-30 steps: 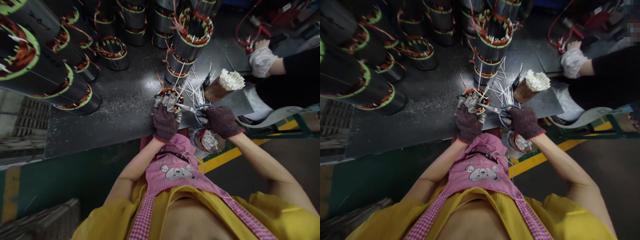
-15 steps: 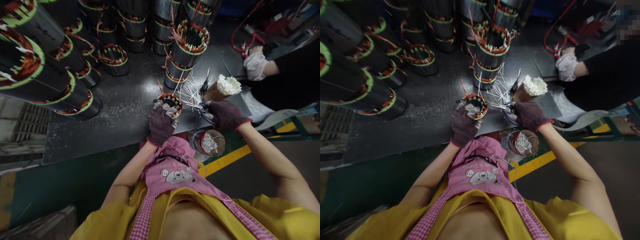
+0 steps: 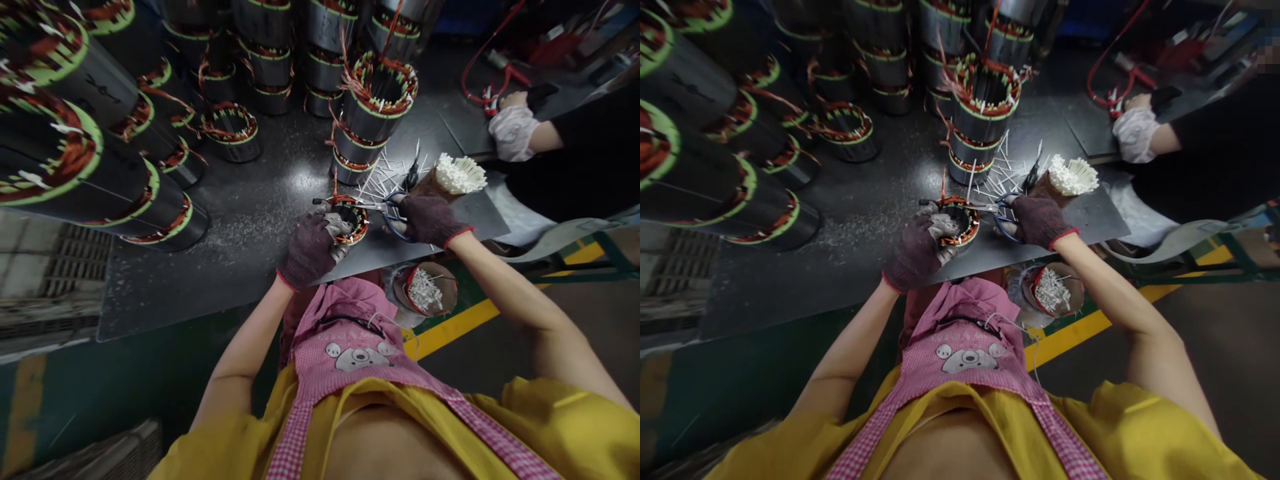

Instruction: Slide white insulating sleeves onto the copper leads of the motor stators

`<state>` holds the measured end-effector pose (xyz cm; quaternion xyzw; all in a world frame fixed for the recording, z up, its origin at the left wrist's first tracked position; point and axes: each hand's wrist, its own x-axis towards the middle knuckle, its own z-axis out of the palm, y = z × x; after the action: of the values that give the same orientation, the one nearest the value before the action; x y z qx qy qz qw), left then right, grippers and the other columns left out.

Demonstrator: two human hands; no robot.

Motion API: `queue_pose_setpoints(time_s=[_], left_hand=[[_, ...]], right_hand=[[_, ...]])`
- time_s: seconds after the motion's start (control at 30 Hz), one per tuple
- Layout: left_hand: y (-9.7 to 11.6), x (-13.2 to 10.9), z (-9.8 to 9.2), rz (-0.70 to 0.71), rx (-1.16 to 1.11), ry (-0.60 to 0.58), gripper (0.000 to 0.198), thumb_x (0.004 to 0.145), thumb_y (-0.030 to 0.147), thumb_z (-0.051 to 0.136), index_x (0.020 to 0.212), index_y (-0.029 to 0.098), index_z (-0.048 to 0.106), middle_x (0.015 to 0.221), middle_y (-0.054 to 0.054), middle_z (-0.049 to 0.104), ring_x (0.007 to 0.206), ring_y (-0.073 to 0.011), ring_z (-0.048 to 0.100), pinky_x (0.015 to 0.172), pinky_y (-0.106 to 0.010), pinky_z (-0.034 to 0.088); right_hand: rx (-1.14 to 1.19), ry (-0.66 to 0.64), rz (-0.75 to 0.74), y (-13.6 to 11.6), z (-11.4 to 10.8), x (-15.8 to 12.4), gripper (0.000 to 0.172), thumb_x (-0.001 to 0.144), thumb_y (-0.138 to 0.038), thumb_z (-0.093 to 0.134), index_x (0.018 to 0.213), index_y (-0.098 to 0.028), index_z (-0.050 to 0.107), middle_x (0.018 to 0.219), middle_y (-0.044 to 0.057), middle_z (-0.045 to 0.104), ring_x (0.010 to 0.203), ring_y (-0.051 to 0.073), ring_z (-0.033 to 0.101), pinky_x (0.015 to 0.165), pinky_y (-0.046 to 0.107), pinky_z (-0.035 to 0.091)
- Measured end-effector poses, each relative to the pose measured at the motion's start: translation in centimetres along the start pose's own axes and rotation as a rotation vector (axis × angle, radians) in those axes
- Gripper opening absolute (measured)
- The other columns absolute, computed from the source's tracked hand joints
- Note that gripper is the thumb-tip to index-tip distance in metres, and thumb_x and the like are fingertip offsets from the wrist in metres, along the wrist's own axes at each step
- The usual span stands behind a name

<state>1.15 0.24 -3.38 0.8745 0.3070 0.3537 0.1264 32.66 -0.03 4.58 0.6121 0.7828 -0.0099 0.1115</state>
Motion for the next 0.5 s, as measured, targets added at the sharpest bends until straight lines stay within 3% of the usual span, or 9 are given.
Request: queue_pose_setpoints(time_s=[0.1,0.2,0.3,0.37,0.43,0.5], left_hand=[[-0.3,0.2,-0.6,0.046,-0.053,0.01,0.021,0.098,0.029,0.072,0.118,0.025,0.077,0.125,-0.009,0.083,0.135,-0.0268,0.075,0.133,-0.055,0.051],[-0.6,0.1,-1.2,0.078,-0.109,0.024,0.02,0.099,0.028,0.071,0.117,0.024,0.077,0.127,-0.011,0.083,0.134,-0.0263,0.076,0.129,-0.052,0.055],[-1.8,-0.2,-2.3,0.002,-0.126,0.049,0.015,0.099,0.032,0.07,0.11,0.027,0.078,0.121,-0.009,0.085,0.131,-0.0261,0.077,0.127,-0.054,0.056],[-3.4,-0.3,-3.2,-0.152,-0.062,0.142,0.014,0.101,0.034,0.066,0.11,0.029,0.077,0.12,-0.007,0.085,0.133,-0.0271,0.076,0.128,-0.057,0.056],[-5.6,-0.1,-4.0,-0.401,0.036,0.244,0.022,0.106,0.03,0.057,0.119,0.027,0.074,0.126,-0.008,0.083,0.135,-0.0266,0.074,0.125,-0.057,0.058],[-8.0,0.1,-4.5,-0.618,0.1,0.27,0.029,0.108,0.023,0.052,0.13,0.021,0.071,0.13,-0.01,0.081,0.13,-0.0254,0.075,0.119,-0.051,0.062]], right_hand=[[-0.031,-0.065,0.012,-0.6,0.6,1.1,0.059,0.103,-0.06,0.056,0.133,-0.013,0.076,0.117,0.022,0.085,0.099,0.036,0.078,0.074,0.036,0.038],[0.03,-0.119,0.092,0.3,1.6,0.5,0.051,0.107,-0.05,0.051,0.128,-0.014,0.079,0.122,0.021,0.085,0.108,0.035,0.079,0.077,0.037,0.042],[0.032,-0.051,0.2,0.3,2.2,-0.9,0.053,0.107,-0.047,0.05,0.137,-0.012,0.078,0.124,0.025,0.084,0.11,0.039,0.079,0.083,0.041,0.049],[0.043,0.127,0.203,-1.2,2.2,-1.4,0.063,0.105,-0.049,0.054,0.152,-0.009,0.068,0.138,0.028,0.079,0.123,0.044,0.075,0.094,0.048,0.054],[0.122,0.341,0.076,-3.9,1.8,-1.2,0.074,0.101,-0.051,0.061,0.164,-0.012,0.058,0.157,0.026,0.069,0.144,0.045,0.065,0.111,0.057,0.053],[0.175,0.346,-0.152,-7.3,0.9,-0.5,0.074,0.097,-0.052,0.067,0.163,-0.018,0.062,0.16,0.022,0.069,0.149,0.046,0.061,0.12,0.062,0.049]])
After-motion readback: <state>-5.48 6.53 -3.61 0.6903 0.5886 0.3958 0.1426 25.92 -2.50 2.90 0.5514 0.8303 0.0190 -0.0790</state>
